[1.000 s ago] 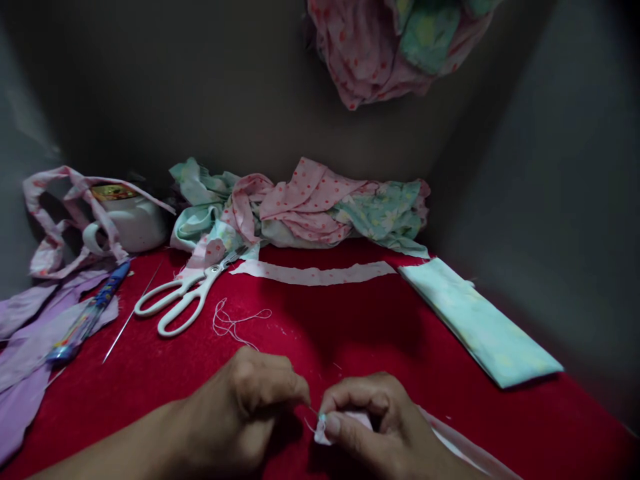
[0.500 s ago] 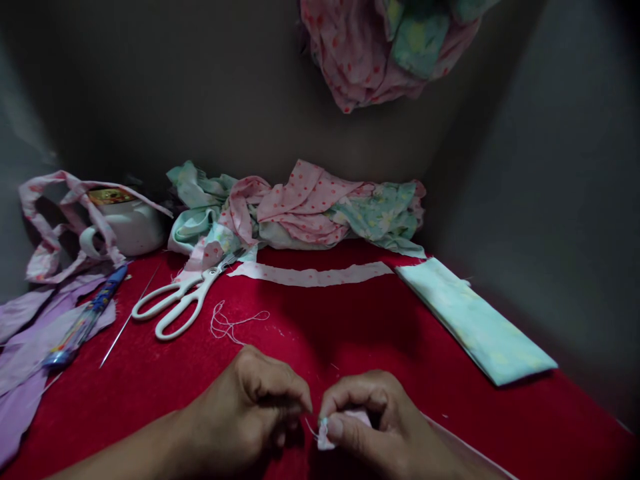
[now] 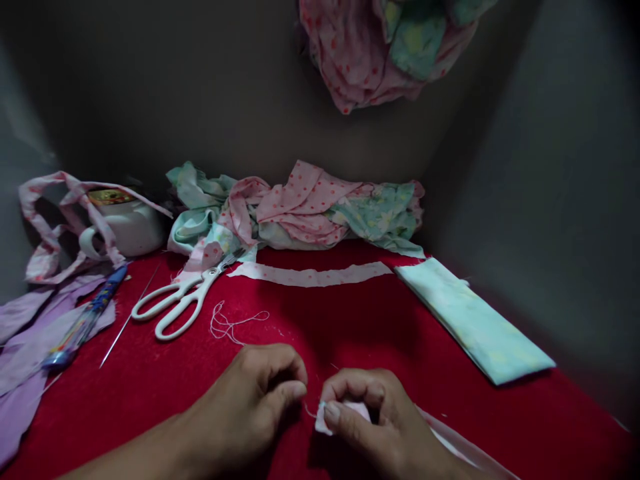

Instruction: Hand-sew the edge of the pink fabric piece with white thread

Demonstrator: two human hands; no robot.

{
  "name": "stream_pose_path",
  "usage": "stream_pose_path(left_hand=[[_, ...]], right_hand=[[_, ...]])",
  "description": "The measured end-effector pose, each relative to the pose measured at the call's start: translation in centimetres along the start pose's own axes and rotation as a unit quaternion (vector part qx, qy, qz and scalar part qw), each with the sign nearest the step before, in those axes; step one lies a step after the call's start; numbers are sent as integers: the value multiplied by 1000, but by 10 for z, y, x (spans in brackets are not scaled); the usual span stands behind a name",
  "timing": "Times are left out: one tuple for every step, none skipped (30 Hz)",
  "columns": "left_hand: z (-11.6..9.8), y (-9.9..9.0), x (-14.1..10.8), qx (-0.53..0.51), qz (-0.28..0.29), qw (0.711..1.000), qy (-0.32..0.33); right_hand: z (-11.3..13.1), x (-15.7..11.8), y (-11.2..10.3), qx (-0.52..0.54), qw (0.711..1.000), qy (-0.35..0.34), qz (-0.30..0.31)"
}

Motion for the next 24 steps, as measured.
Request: stream_pose_path(left_hand=[[-1,-1,1,20,-5,1000,12],[-2,-2,1,30,-4,999,24],[-4,-2,1,32,-1,999,37],[-6,-2,1,29,3,998,47],[-8,-2,1,25,2,998,56],[-11,-2,1,22,-7,997,67],[-14,-4,0,25,-30,996,85],[-17,-5,-1,36,-60,991,111],[-21,-7,-3,56,-88,984,146],[-24,-6,-5,82,-106,973,187],[-27,-4,-8,112,-114,961,227],[-28,-1,-10,142,-115,947,263],[-29,2,-11,175,-113,933,294],[-30,5,-12,208,-117,917,319],[-30,8,-13,241,-128,901,337],[-30,10,-13,274,-138,885,351],[-31,12,-13,308,-140,867,366],[-32,15,-13,341,-134,850,378],[-33,19,-14,367,-125,834,392],[-34,24,-15,380,-114,822,409],[-35,29,-18,377,-100,817,423],[-36,34,-21,354,-88,828,426],[-37,37,-23,303,-77,859,406],[-36,40,-23,235,-68,899,363]], right_hand=[[0,0,0,-1,1000,2,-1],[0,1,0,-2,1000,3,-1],[0,1,0,-2,1000,6,0],[0,2,0,-1,1000,7,0],[0,2,1,2,1000,8,-2],[1,3,1,4,1000,7,-3],[0,3,2,6,1000,8,-3],[0,3,2,4,1000,8,-3],[0,3,2,1,1000,8,-5],[0,2,3,-3,1000,6,-5],[0,2,3,-8,1000,5,-5],[0,2,3,-9,1000,4,-6],[0,2,3,-10,1000,4,-9],[0,2,3,-11,1000,2,-10],[0,2,4,-9,1000,-1,-11],[0,2,4,-9,1000,-6,-10],[1,2,4,-9,1000,-13,-9],[2,2,5,-10,1000,-22,-5],[3,2,5,-11,999,-32,0],[4,2,6,-11,999,-43,4],[5,1,6,-11,999,-51,9],[5,1,7,-11,998,-53,11],[4,1,7,-9,999,-49,11],[2,1,7,-8,999,-40,7]])
Point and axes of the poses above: each hand's wrist, its own x-axis towards the middle knuckle, its own y-axis out of the palm, z = x × y, the point moved 4 cm from there along x, towards the middle knuckle, and after that the axes turned 2 degrees about x, right-handed, at the moved point
